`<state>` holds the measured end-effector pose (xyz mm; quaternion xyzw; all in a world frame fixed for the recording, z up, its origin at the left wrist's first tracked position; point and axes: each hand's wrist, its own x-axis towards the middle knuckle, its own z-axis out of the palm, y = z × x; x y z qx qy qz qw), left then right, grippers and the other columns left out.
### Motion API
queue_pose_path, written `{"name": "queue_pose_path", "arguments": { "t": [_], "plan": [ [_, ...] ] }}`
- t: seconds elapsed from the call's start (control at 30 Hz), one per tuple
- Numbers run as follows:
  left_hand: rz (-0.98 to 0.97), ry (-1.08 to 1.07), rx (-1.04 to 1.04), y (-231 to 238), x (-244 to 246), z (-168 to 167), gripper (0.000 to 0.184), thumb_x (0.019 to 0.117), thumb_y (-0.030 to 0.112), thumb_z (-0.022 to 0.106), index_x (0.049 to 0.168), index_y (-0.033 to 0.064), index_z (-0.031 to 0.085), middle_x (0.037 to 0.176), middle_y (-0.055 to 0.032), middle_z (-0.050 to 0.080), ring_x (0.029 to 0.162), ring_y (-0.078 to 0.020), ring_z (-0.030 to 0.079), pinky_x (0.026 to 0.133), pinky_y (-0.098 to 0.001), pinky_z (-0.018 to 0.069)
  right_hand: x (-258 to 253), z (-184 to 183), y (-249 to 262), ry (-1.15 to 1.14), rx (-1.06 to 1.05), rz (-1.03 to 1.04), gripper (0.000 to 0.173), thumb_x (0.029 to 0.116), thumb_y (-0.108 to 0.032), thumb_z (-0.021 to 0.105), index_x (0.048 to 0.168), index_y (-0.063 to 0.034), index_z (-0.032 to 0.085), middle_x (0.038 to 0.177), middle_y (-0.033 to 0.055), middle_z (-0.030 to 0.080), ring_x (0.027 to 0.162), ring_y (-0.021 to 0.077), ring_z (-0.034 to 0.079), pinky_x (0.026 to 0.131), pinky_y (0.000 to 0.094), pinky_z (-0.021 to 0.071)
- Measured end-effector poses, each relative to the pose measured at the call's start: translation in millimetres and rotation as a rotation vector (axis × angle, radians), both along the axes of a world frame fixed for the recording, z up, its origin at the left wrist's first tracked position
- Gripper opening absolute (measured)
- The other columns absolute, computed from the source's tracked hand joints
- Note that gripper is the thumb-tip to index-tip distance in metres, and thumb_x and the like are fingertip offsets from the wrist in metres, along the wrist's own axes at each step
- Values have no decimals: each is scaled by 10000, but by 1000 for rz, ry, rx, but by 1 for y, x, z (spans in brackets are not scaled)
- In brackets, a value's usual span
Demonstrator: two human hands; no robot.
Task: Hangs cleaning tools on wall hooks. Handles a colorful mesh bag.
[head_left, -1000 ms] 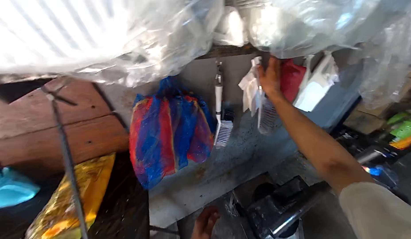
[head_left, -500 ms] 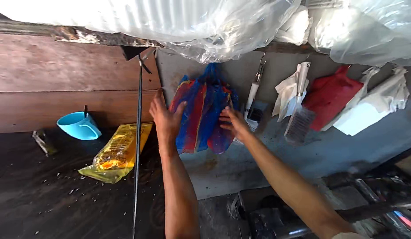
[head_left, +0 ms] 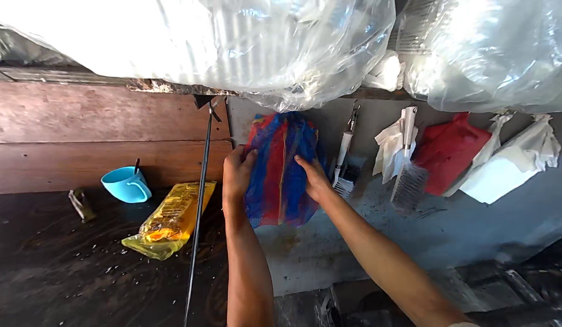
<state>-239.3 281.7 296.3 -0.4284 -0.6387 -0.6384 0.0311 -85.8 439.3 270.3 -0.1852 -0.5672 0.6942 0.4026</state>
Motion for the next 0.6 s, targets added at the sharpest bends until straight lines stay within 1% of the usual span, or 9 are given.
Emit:
{"name": "queue_pose_path", "arguments": {
  "t": [0.1, 0.2, 0.33, 0.37, 0.4, 0.43, 0.5, 0.53, 0.6],
  "plan": [
    [64, -2, 188, 0, 16, 15, 223, 1039, 296, 611, 1083, 83, 663, 854, -52, 687, 710, -128, 655, 668, -354, 570, 8, 35, -3, 88, 140, -42, 462, 970, -327, 704, 1354, -108, 570, 1183, 98, 691, 1060, 212, 683, 906, 430, 591],
    [67, 18, 249, -10, 31, 16, 207, 1040, 299, 609, 1093, 106, 663, 853, -17, 687, 704, -94, 652, 653, -305, 568, 24, 47, -5, 156, 301, 5, 441, 967, -324, 705, 1328, -108, 575, 1144, 73, 697, 1017, 179, 691, 876, 404, 602],
    [64, -40, 247, -32, 56, -20, 194, 1030, 252, 614, 1075, 67, 654, 835, -34, 685, 718, -120, 673, 657, -323, 591, 44, 45, -10, 75, 353, 105, 454, 941, -274, 731, 1327, -90, 582, 1149, 80, 702, 1022, 181, 697, 897, 389, 603],
    [44, -65, 258, -38, 65, -34, 219, 1017, 231, 624, 1108, 33, 650, 874, -54, 702, 758, -130, 694, 690, -328, 609, 50, 43, -13, 27, 365, 116, 429, 939, -245, 728, 1311, -77, 597, 1137, 90, 709, 1015, 187, 703, 893, 390, 608],
    [22, -99, 265, -43, 75, -48, 292, 992, 227, 645, 1176, 1, 626, 961, -79, 713, 842, -139, 710, 752, -330, 623, 58, 41, -14, -18, 388, 131, 398, 942, -219, 722, 1293, -66, 611, 1126, 93, 714, 1014, 187, 705, 896, 388, 609],
    [-2, -140, 263, -49, 83, -64, 443, 959, 252, 678, 1284, -25, 561, 1095, -112, 693, 967, -156, 703, 832, -335, 618, 66, 37, -16, -49, 414, 157, 374, 939, -197, 719, 1272, -54, 626, 1110, 92, 721, 1007, 182, 707, 897, 385, 609],
    [-57, -204, 254, -62, 93, -97, 858, 880, 424, 755, 1489, -31, 357, 1375, -165, 562, 1213, -206, 615, 940, -358, 588, 87, 29, -17, -76, 493, 231, 371, 920, -182, 719, 1255, -52, 628, 1094, 45, 728, 1001, 133, 705, 909, 341, 605],
    [-86, -228, 259, -69, 95, -112, 1022, 839, 542, 770, 1544, -13, 281, 1478, -167, 489, 1306, -224, 556, 984, -376, 569, 98, 25, -17, -73, 532, 271, 370, 905, -194, 727, 1239, -65, 635, 1082, 11, 732, 996, 106, 704, 910, 319, 604],
    [-158, -260, 304, -84, 102, -133, 1176, 792, 729, 714, 1582, 21, 207, 1544, -139, 440, 1369, -221, 510, 1042, -395, 540, 113, 18, -14, -51, 571, 374, 350, 884, -233, 751, 1205, -131, 656, 1062, -51, 740, 985, 71, 704, 901, 297, 606]
  ]
}}
